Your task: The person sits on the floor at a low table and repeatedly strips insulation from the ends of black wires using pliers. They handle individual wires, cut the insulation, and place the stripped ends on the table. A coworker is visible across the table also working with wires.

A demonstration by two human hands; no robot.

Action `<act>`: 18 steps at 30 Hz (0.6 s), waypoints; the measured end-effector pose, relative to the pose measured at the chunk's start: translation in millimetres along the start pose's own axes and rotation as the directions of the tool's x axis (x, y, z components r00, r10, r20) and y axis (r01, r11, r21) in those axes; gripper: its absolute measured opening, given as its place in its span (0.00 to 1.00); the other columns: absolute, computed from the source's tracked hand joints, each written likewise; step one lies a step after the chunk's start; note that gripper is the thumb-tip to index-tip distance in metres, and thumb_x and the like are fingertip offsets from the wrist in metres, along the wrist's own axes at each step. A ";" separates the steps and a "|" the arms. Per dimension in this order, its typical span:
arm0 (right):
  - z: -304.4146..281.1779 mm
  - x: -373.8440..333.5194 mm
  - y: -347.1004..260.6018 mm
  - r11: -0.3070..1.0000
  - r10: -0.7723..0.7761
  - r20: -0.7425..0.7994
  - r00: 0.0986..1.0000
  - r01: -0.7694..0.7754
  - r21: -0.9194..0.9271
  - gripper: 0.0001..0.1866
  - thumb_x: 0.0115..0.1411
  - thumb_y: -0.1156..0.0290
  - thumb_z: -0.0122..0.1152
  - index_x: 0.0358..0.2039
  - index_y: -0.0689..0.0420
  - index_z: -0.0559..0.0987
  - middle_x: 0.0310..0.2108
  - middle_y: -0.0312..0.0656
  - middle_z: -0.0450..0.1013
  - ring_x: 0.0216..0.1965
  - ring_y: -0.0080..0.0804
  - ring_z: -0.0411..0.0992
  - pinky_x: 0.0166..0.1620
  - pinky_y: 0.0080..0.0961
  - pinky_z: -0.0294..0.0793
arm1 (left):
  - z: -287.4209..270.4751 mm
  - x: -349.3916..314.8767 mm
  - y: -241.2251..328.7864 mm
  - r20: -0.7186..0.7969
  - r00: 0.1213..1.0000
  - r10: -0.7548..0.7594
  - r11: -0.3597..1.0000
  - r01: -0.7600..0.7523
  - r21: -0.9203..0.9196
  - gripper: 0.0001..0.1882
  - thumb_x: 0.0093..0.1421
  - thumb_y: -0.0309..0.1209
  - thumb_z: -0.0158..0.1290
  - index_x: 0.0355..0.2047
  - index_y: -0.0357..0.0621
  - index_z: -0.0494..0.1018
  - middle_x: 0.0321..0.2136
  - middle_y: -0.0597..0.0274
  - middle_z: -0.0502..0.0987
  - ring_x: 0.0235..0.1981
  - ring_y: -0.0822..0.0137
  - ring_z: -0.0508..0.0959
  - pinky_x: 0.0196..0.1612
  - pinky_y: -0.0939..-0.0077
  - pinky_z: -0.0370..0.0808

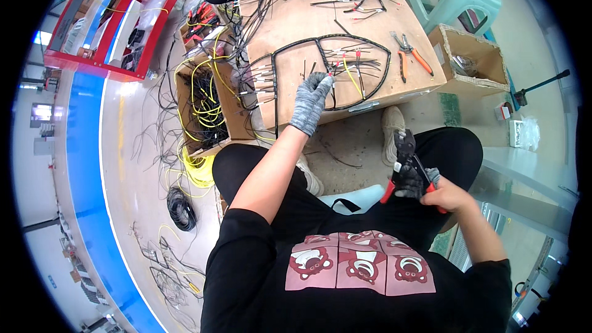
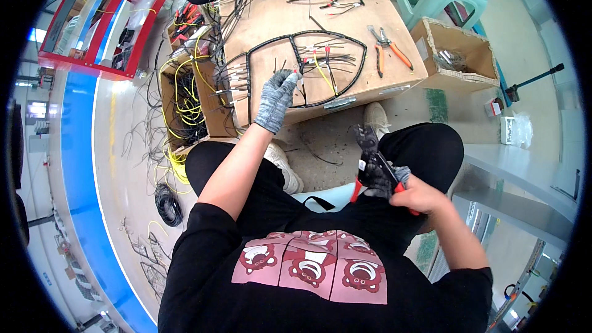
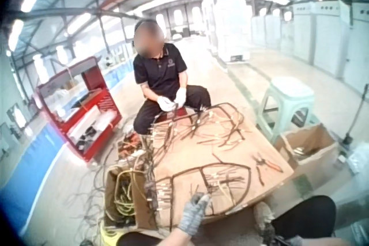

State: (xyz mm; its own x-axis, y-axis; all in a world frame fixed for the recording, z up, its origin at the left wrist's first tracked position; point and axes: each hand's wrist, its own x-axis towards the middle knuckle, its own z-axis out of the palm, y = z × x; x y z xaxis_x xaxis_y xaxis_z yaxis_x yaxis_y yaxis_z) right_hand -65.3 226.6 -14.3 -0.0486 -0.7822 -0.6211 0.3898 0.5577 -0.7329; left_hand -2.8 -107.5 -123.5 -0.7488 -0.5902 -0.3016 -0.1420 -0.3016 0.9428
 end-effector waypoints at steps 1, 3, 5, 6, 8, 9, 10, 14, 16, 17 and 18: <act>-0.6 -4.1 -1.6 0.999 0.042 0.041 0.998 -0.042 0.017 0.28 0.42 0.83 0.53 0.49 0.62 0.71 0.45 0.36 0.71 0.42 0.19 0.66 0.47 0.18 0.65 | 1.6 1.2 -0.5 0.005 1.000 0.003 1.000 -0.003 -0.002 0.04 0.59 0.28 0.54 0.32 0.41 0.74 0.24 0.71 0.73 0.26 0.80 0.67 0.31 0.85 0.66; 3.9 -7.5 4.3 0.988 0.143 0.126 0.982 -0.149 0.038 0.27 0.43 0.82 0.55 0.49 0.63 0.71 0.44 0.36 0.71 0.42 0.19 0.66 0.46 0.18 0.65 | 3.1 3.8 -1.6 0.017 1.000 0.020 1.000 -0.020 0.013 0.04 0.59 0.28 0.53 0.32 0.40 0.74 0.25 0.71 0.73 0.26 0.80 0.68 0.31 0.85 0.66; 3.0 2.2 46.1 0.965 0.259 0.191 0.947 -0.261 -0.017 0.24 0.44 0.79 0.58 0.46 0.63 0.72 0.40 0.34 0.71 0.39 0.19 0.65 0.44 0.18 0.65 | 10.3 5.2 1.8 0.028 0.999 0.026 1.000 -0.026 0.016 0.04 0.59 0.28 0.52 0.32 0.40 0.75 0.25 0.71 0.74 0.27 0.80 0.68 0.32 0.85 0.66; 12.1 5.7 48.4 0.958 0.274 0.170 0.947 -0.284 0.039 0.21 0.45 0.77 0.58 0.43 0.62 0.73 0.37 0.32 0.70 0.38 0.19 0.65 0.43 0.17 0.65 | 10.8 5.9 1.5 0.025 0.999 0.027 0.999 -0.028 0.020 0.05 0.59 0.28 0.52 0.32 0.40 0.75 0.25 0.71 0.74 0.27 0.80 0.68 0.32 0.85 0.66; 27.6 12.0 43.1 0.900 0.411 0.169 0.896 -0.428 0.086 0.22 0.45 0.77 0.60 0.44 0.62 0.73 0.37 0.33 0.72 0.39 0.21 0.67 0.45 0.18 0.65 | 10.0 4.8 -0.5 0.000 1.000 0.030 1.000 -0.030 0.006 0.04 0.59 0.28 0.53 0.32 0.40 0.75 0.25 0.71 0.74 0.27 0.80 0.68 0.33 0.85 0.66; 37.7 13.1 37.6 0.909 0.375 0.182 0.909 -0.399 0.120 0.22 0.45 0.74 0.61 0.44 0.61 0.73 0.35 0.33 0.71 0.36 0.19 0.67 0.42 0.17 0.66 | 9.4 5.3 -0.9 -0.005 0.999 0.031 1.000 -0.031 0.002 0.04 0.59 0.28 0.53 0.32 0.40 0.75 0.25 0.71 0.74 0.27 0.80 0.68 0.33 0.85 0.66; 44.0 13.3 30.6 0.939 0.299 0.172 0.939 -0.321 0.121 0.24 0.45 0.74 0.60 0.46 0.61 0.72 0.37 0.34 0.71 0.38 0.21 0.67 0.44 0.18 0.65 | 6.9 5.8 -3.0 -0.013 0.999 0.030 0.999 -0.030 0.019 0.04 0.59 0.28 0.53 0.32 0.40 0.75 0.25 0.71 0.74 0.27 0.80 0.68 0.33 0.85 0.66; 23.7 24.2 17.5 0.977 0.150 0.014 0.989 -0.146 -0.157 0.26 0.44 0.73 0.56 0.48 0.59 0.70 0.36 0.36 0.69 0.36 0.23 0.67 0.40 0.21 0.67 | 7.8 5.9 -5.1 0.032 0.998 0.058 0.998 -0.059 0.031 0.05 0.59 0.29 0.54 0.32 0.40 0.75 0.25 0.71 0.73 0.27 0.80 0.68 0.32 0.85 0.66; 9.6 38.0 -14.9 0.899 0.006 -0.162 0.987 -0.076 -0.431 0.25 0.43 0.74 0.55 0.46 0.57 0.70 0.29 0.34 0.66 0.28 0.21 0.64 0.31 0.21 0.67 | 5.2 4.5 -6.7 0.073 0.991 0.109 0.993 -0.111 0.027 0.05 0.59 0.29 0.54 0.32 0.41 0.75 0.25 0.71 0.73 0.27 0.80 0.68 0.32 0.85 0.66; 4.5 48.1 -29.1 0.814 -0.256 -0.196 0.946 0.102 -0.571 0.26 0.42 0.75 0.54 0.46 0.58 0.69 0.27 0.33 0.64 0.25 0.21 0.62 0.28 0.22 0.66 | 6.3 3.3 -6.5 0.057 0.993 0.105 0.992 -0.109 0.057 0.05 0.59 0.29 0.54 0.32 0.40 0.74 0.25 0.71 0.72 0.28 0.80 0.67 0.32 0.85 0.66; 5.2 52.7 -55.2 0.827 0.024 -0.329 0.944 -0.204 -0.524 0.26 0.42 0.76 0.52 0.47 0.59 0.69 0.27 0.37 0.65 0.26 0.27 0.64 0.31 0.26 0.67 | 3.5 -0.3 -5.1 0.048 0.992 0.114 0.988 -0.118 0.096 0.05 0.59 0.29 0.54 0.32 0.40 0.74 0.25 0.71 0.72 0.28 0.80 0.67 0.32 0.84 0.66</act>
State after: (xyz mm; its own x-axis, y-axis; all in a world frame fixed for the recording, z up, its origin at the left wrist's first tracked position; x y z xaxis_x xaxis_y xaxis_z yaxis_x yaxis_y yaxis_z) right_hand -84.5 153.2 -5.1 -0.3392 -0.6338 -0.6952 -0.1498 0.7660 -0.6252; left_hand -4.1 -103.1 -127.8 -0.7903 -0.5842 -0.1848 -0.1137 -0.1566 0.9811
